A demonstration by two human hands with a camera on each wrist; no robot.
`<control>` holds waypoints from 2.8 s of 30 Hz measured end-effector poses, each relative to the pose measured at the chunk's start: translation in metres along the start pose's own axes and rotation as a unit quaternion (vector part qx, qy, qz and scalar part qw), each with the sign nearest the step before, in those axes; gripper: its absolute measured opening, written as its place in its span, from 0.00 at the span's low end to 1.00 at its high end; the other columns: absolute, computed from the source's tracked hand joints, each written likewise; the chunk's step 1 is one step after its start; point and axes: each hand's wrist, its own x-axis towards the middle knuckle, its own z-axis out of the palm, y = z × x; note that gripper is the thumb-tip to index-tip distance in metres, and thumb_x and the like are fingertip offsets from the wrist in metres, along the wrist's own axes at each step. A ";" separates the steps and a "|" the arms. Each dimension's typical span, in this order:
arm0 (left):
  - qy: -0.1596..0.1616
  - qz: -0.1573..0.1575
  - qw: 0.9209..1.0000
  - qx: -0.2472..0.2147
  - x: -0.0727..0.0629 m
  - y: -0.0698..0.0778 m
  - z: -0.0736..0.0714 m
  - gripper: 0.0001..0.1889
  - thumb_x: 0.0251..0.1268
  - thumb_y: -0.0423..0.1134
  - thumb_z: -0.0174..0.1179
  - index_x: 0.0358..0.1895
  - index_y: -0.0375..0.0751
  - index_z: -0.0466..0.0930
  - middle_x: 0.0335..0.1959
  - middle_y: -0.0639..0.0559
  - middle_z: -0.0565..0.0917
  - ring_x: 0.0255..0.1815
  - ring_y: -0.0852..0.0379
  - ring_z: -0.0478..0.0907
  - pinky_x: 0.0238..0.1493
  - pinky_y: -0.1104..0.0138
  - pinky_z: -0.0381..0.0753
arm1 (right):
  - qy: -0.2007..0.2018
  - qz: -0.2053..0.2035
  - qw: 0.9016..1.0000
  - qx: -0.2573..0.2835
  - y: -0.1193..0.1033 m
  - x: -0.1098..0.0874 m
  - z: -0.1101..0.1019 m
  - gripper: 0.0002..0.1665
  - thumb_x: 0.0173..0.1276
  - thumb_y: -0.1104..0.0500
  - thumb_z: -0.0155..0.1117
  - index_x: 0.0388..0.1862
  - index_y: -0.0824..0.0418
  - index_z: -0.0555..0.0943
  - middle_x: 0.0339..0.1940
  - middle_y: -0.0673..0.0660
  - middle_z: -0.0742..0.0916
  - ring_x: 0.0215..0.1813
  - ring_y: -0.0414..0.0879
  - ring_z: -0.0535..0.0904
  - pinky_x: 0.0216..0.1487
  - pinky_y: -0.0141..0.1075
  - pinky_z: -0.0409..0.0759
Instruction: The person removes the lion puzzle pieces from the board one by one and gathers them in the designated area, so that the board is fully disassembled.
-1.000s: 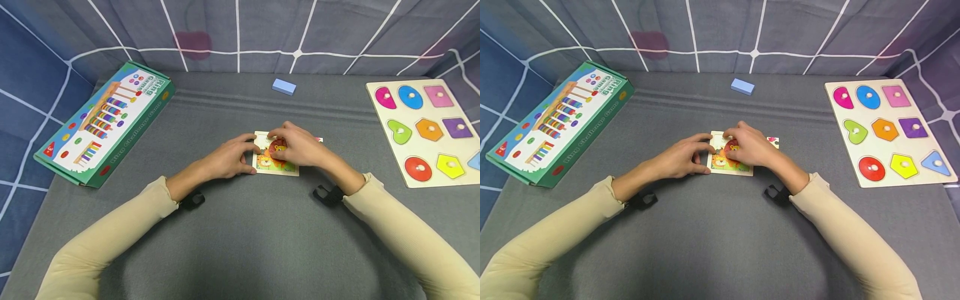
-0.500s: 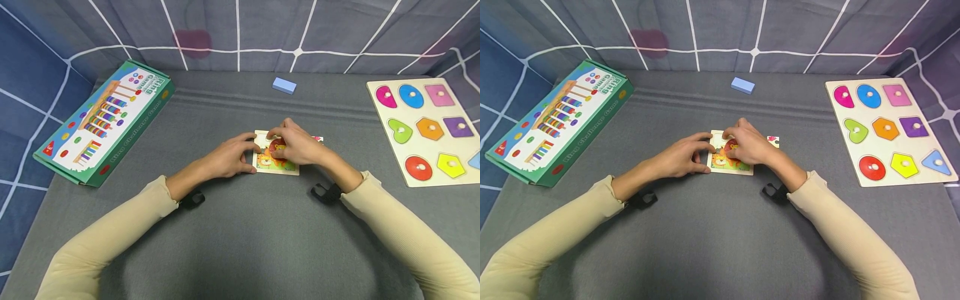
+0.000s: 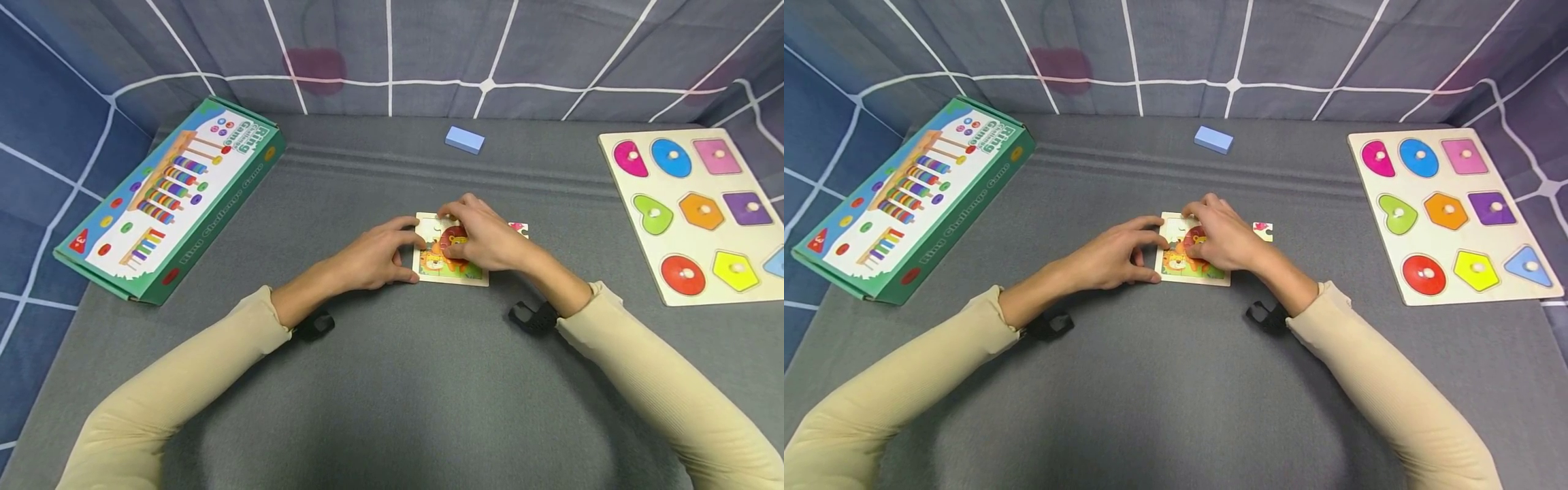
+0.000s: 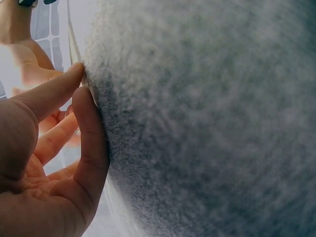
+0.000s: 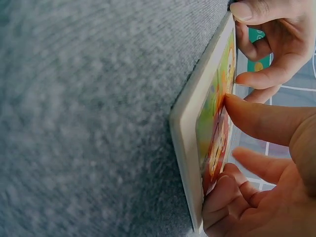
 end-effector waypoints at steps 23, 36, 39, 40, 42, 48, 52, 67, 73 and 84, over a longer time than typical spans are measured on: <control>0.000 0.004 1.000 -0.010 0.001 -0.002 0.000 0.26 0.60 0.43 0.72 0.62 0.42 0.79 0.76 0.42 0.58 0.31 0.62 0.77 0.40 0.64 0.76 | 0.028 0.004 0.999 -0.025 0.000 -0.005 0.000 0.28 0.60 0.69 0.66 0.62 0.66 0.79 0.52 0.65 0.76 0.52 0.58 0.68 0.52 0.50 0.67; 0.003 0.001 1.000 -0.009 0.001 -0.002 0.001 0.26 0.59 0.43 0.72 0.61 0.43 0.79 0.75 0.43 0.58 0.31 0.61 0.77 0.40 0.64 0.76 | 0.006 -0.004 1.000 -0.023 0.003 -0.001 -0.005 0.24 0.64 0.69 0.63 0.61 0.71 0.78 0.45 0.63 0.76 0.44 0.54 0.68 0.42 0.44 0.66; 0.003 0.000 1.000 -0.009 0.001 -0.001 0.000 0.27 0.59 0.43 0.72 0.62 0.43 0.79 0.76 0.43 0.58 0.31 0.62 0.77 0.40 0.64 0.76 | 0.005 -0.009 1.000 -0.021 0.003 -0.001 -0.006 0.23 0.63 0.70 0.63 0.59 0.70 0.79 0.42 0.63 0.77 0.41 0.53 0.69 0.40 0.43 0.67; 0.003 0.000 1.000 -0.008 0.001 -0.001 0.000 0.27 0.59 0.44 0.72 0.62 0.43 0.79 0.76 0.43 0.58 0.31 0.62 0.77 0.40 0.64 0.76 | 0.007 -0.013 1.000 -0.021 0.003 -0.001 -0.006 0.23 0.63 0.70 0.63 0.58 0.69 0.79 0.42 0.62 0.77 0.41 0.53 0.70 0.39 0.43 0.67; 0.002 -0.001 1.000 -0.008 0.001 -0.001 0.000 0.27 0.59 0.44 0.72 0.62 0.43 0.79 0.76 0.43 0.58 0.31 0.62 0.77 0.41 0.64 0.76 | 0.011 -0.020 0.999 -0.023 0.003 -0.001 -0.006 0.22 0.62 0.70 0.64 0.57 0.68 0.79 0.40 0.61 0.77 0.40 0.53 0.71 0.39 0.44 0.69; 0.000 -0.001 1.000 -0.009 0.001 -0.001 0.000 0.27 0.59 0.44 0.72 0.62 0.44 0.79 0.76 0.44 0.58 0.31 0.62 0.77 0.44 0.63 0.75 | 0.030 -0.045 0.998 -0.041 0.004 -0.004 -0.006 0.22 0.58 0.68 0.68 0.53 0.66 0.80 0.37 0.57 0.78 0.37 0.51 0.73 0.37 0.43 0.70; -0.001 0.000 1.000 -0.010 0.001 -0.001 0.000 0.27 0.59 0.44 0.72 0.62 0.43 0.79 0.76 0.43 0.58 0.31 0.62 0.77 0.42 0.63 0.76 | 0.039 -0.064 0.997 -0.033 0.002 -0.008 -0.009 0.22 0.57 0.69 0.68 0.52 0.64 0.80 0.36 0.55 0.79 0.36 0.50 0.73 0.37 0.42 0.70; 0.002 0.006 1.000 -0.011 0.001 -0.002 0.000 0.27 0.59 0.44 0.72 0.61 0.43 0.79 0.76 0.43 0.58 0.29 0.63 0.77 0.40 0.64 0.76 | 0.006 -0.072 0.996 -0.045 0.005 -0.023 -0.021 0.21 0.57 0.69 0.67 0.52 0.59 0.83 0.40 0.54 0.79 0.35 0.49 0.73 0.35 0.42 0.72; 0.001 0.004 1.000 -0.014 0.001 -0.002 0.000 0.26 0.59 0.43 0.73 0.61 0.43 0.79 0.75 0.43 0.58 0.29 0.63 0.77 0.41 0.64 0.76 | 0.008 -0.074 0.996 -0.058 0.011 -0.030 -0.026 0.21 0.57 0.70 0.67 0.50 0.58 0.83 0.39 0.53 0.79 0.34 0.49 0.73 0.35 0.42 0.70; 0.008 0.007 1.000 -0.012 0.001 -0.002 0.001 0.26 0.58 0.43 0.73 0.61 0.43 0.80 0.75 0.43 0.60 0.28 0.63 0.77 0.42 0.63 0.76 | 0.029 -0.069 0.995 -0.063 0.022 -0.050 -0.038 0.25 0.57 0.71 0.64 0.53 0.56 0.84 0.36 0.52 0.77 0.32 0.45 0.71 0.33 0.40 0.69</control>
